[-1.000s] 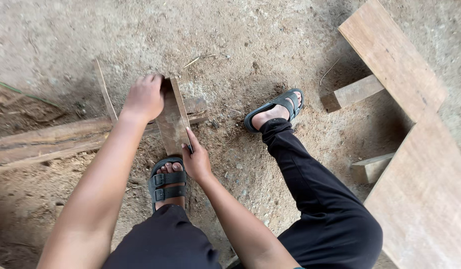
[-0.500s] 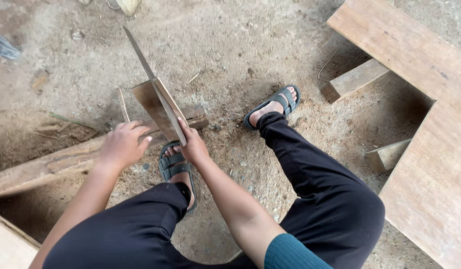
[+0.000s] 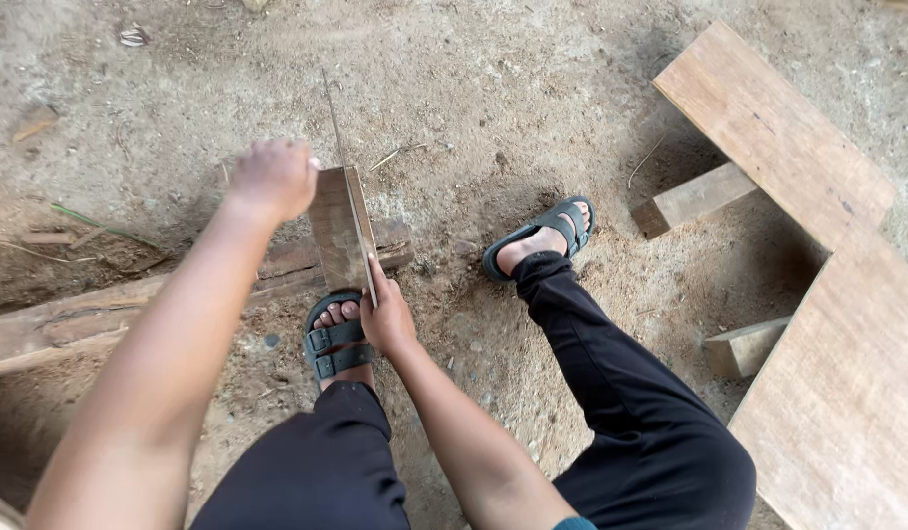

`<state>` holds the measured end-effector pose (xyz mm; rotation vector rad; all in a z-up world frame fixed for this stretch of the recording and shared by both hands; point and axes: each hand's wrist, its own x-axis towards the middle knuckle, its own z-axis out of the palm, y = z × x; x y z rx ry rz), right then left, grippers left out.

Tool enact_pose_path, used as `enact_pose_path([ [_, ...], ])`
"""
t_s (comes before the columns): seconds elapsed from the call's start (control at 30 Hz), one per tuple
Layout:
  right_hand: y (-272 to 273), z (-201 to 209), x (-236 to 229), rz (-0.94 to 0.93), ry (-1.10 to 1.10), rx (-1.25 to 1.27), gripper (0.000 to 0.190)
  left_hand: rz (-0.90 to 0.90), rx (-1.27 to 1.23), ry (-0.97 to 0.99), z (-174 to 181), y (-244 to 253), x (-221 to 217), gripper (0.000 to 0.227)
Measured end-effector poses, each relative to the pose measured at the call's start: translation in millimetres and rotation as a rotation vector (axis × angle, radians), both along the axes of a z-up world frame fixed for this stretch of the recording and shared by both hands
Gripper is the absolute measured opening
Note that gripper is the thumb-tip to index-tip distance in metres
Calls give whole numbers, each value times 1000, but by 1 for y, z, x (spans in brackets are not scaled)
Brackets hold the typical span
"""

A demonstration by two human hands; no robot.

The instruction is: The person saws a piece of wood using a hand saw. They hold the wood steady with one hand while moving the saw back and forth through the wood.

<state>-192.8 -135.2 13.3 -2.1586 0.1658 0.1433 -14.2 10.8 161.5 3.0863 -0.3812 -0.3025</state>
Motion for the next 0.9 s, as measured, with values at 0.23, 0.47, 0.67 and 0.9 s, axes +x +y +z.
enact_pose_path([
  [0.23,5,11,-2,-81,-35,128,65,54,-240,-363,-82,-1,4,54],
  [0.47,8,-13,-14,-131,-205,135,56,18,-299,-681,-125,-2,17,60],
  [0.67,2,0,-16,-109,-244,185,54,46,-214,-680,-121,-2,22,58],
  [0.9,0,10,-21,-86,-193,125,54,128,-304,-539,-152,0,32,67],
])
